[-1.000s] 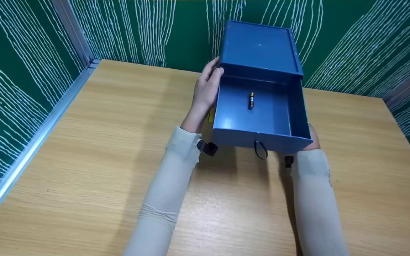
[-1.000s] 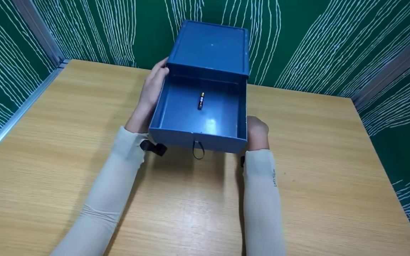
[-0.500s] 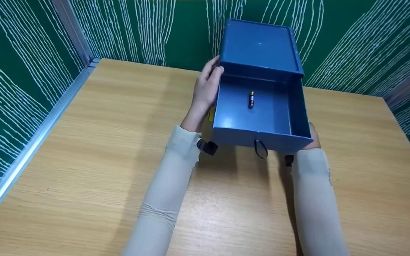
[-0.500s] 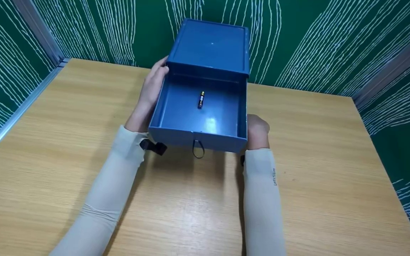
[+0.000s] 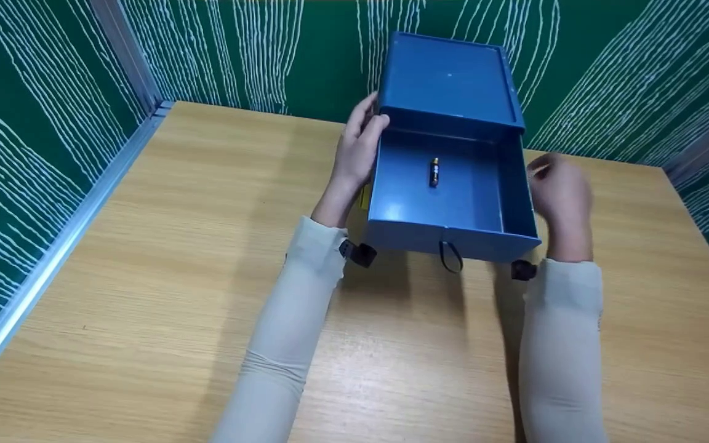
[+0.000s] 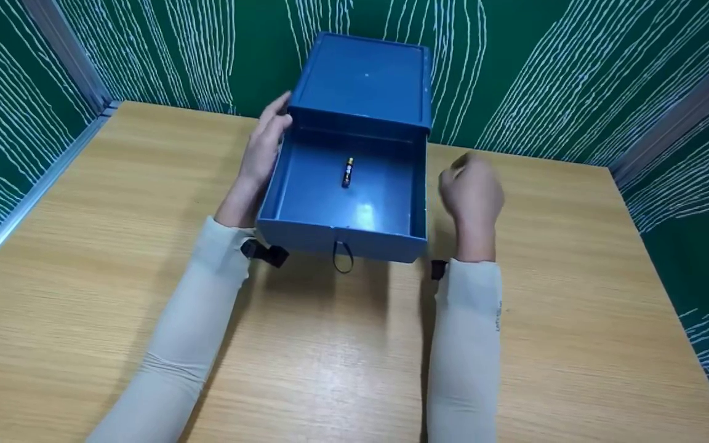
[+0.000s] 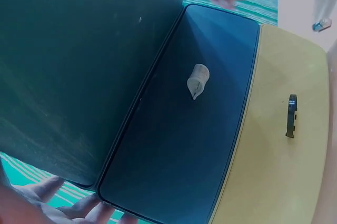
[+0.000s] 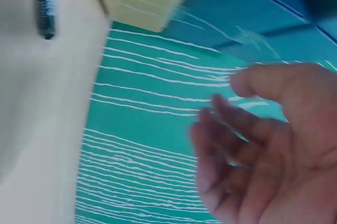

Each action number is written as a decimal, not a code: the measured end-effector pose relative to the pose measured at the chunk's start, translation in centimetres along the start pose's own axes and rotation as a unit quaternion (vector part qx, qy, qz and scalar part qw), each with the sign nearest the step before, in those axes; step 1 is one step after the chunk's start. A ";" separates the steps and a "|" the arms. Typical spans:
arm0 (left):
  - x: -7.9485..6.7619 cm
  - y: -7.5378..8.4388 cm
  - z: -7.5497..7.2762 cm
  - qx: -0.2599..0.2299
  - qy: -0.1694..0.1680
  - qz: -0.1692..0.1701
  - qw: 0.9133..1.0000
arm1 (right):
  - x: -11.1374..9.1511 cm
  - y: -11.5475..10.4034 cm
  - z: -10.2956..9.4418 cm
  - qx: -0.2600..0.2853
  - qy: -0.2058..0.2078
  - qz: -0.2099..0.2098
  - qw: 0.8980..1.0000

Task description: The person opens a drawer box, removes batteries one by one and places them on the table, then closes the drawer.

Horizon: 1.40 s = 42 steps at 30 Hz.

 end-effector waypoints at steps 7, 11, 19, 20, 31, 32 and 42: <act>-0.4 0.8 0.8 -0.010 -0.025 0.040 0.999 | -3.4 -3.7 -3.6 0.212 0.193 -0.086 0.954; -0.4 0.8 1.0 -0.006 -0.030 0.028 0.999 | -4.7 -6.9 -3.5 0.167 0.140 -0.222 0.950; -0.3 1.0 1.0 0.006 -0.036 0.021 0.999 | -4.1 -10.4 -2.5 -0.063 0.019 -0.317 0.946; -0.3 1.0 1.0 0.005 -0.036 0.020 0.999 | -4.0 -10.7 -2.4 -0.078 0.005 -0.325 0.942; 0.5 1.3 1.1 -0.007 -0.044 0.033 0.998 | -3.1 -12.2 -0.8 -0.187 -0.102 -0.337 0.917; 0.6 1.2 1.1 -0.009 -0.047 0.035 0.998 | -3.0 -12.2 -0.8 -0.193 -0.103 -0.335 0.917; 3.4 0.2 -0.6 0.024 -0.060 -0.047 0.997 | -3.1 -12.6 0.6 -0.232 -0.107 -0.360 0.897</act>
Point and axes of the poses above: each hand's wrist, its own x-axis towards the middle knuckle, its own z-axis out of the palm, y = z × x, the point moved 3 cm from there along x, towards the middle knuckle, and after that the axes turned 2 degrees about -y, right-handed, at the moved point
